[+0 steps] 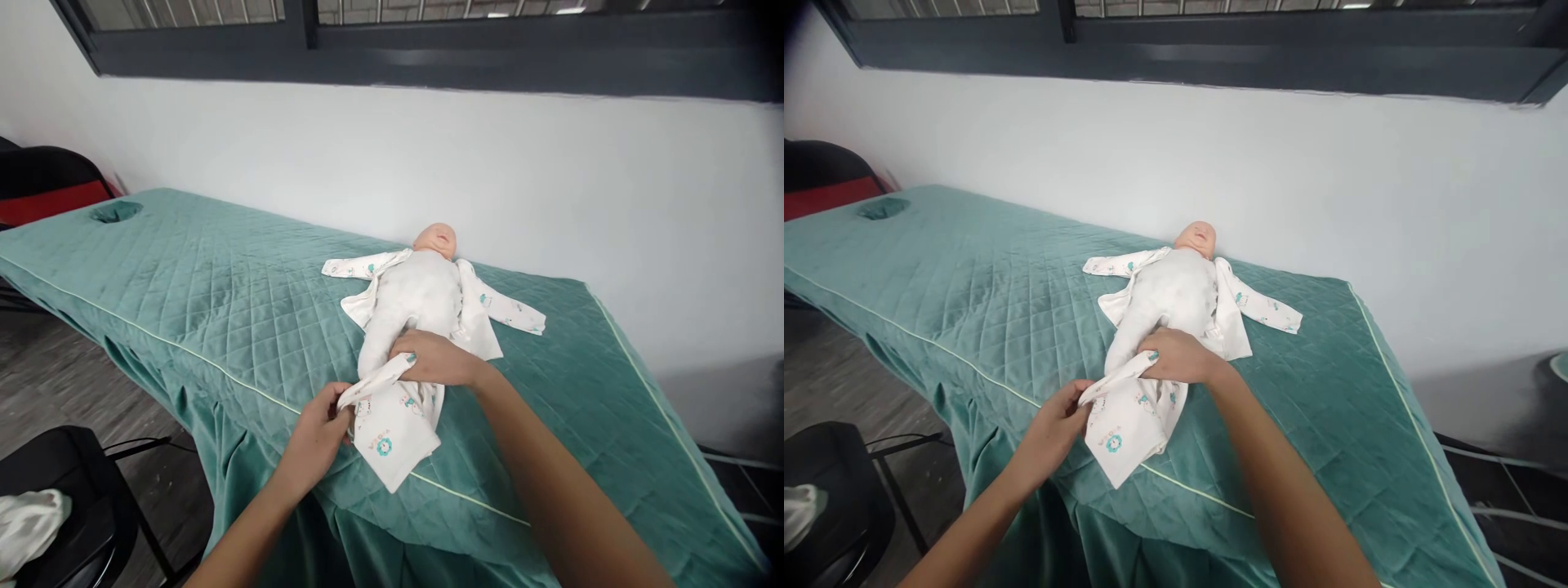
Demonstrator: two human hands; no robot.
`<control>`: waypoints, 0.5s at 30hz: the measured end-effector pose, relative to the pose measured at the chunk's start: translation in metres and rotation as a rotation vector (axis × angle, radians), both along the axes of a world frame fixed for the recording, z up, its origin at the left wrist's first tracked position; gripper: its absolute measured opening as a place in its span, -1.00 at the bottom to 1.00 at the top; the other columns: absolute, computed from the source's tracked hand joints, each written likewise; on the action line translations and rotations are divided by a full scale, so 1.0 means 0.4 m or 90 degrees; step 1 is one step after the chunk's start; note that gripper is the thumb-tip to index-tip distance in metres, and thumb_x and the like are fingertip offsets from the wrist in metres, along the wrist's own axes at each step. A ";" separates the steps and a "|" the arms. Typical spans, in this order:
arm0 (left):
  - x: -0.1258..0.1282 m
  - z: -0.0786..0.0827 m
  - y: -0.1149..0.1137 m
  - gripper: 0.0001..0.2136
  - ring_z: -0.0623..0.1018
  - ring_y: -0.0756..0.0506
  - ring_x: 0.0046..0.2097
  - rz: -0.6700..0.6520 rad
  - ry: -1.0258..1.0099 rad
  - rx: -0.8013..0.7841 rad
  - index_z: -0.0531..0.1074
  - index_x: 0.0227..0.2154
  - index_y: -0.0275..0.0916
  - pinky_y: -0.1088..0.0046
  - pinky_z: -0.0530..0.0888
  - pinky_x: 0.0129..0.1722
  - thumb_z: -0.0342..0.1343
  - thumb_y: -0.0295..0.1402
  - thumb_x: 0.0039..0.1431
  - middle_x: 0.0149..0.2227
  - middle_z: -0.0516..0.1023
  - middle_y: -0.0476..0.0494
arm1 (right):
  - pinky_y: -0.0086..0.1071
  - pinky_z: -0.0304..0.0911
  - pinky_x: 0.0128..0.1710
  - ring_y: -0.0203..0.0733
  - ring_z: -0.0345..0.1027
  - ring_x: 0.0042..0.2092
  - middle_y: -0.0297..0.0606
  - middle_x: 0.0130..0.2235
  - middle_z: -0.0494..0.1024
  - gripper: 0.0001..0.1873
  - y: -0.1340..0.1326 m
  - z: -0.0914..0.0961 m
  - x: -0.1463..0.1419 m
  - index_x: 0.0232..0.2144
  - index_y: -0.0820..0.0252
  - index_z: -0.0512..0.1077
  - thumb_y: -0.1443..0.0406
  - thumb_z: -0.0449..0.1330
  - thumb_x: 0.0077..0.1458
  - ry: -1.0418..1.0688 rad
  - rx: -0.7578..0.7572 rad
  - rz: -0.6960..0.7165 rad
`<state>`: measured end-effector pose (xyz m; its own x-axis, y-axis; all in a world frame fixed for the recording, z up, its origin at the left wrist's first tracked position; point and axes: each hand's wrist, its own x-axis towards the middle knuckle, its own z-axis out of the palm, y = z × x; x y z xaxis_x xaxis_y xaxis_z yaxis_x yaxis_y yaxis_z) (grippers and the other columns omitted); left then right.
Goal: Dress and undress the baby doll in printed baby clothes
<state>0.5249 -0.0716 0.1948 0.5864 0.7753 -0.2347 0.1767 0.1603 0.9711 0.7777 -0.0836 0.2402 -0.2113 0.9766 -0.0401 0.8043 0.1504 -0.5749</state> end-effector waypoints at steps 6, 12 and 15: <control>0.027 -0.022 0.061 -0.80 0.44 -0.06 -0.38 0.030 -0.004 0.094 0.48 -0.17 -0.19 0.46 0.36 -0.39 0.08 -0.29 0.19 -0.36 0.51 -0.03 | -0.30 0.21 -0.21 -0.11 0.34 -0.19 -0.25 -0.27 0.51 -0.67 -0.013 0.023 -0.003 -0.34 0.19 0.47 0.06 0.38 0.04 -0.059 -0.019 0.034; 0.082 -0.042 0.138 -0.80 0.51 -0.09 -0.14 0.091 -0.041 0.259 0.45 -0.13 -0.20 0.41 0.40 -0.12 0.01 -0.31 0.26 -0.16 0.56 -0.10 | -0.27 0.18 -0.14 -0.06 0.33 -0.14 -0.28 -0.27 0.51 -0.60 -0.029 0.032 -0.035 -0.35 0.18 0.44 0.02 0.41 -0.01 -0.083 -0.007 -0.047; 0.108 -0.049 0.177 -0.79 0.52 -0.10 -0.11 0.074 -0.034 0.316 0.45 -0.12 -0.20 0.40 0.40 -0.07 -0.02 -0.37 0.25 -0.13 0.57 -0.11 | -0.25 0.19 -0.11 -0.05 0.36 -0.12 -0.23 -0.23 0.54 -0.71 -0.035 0.021 -0.047 -0.32 0.18 0.43 0.11 0.36 0.09 -0.101 0.036 -0.125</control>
<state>0.5682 -0.0009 0.1753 0.4912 0.8464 0.2058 0.1334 -0.3066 0.9424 0.7587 -0.0978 0.2484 -0.0122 0.9999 -0.0017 0.9007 0.0103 -0.4342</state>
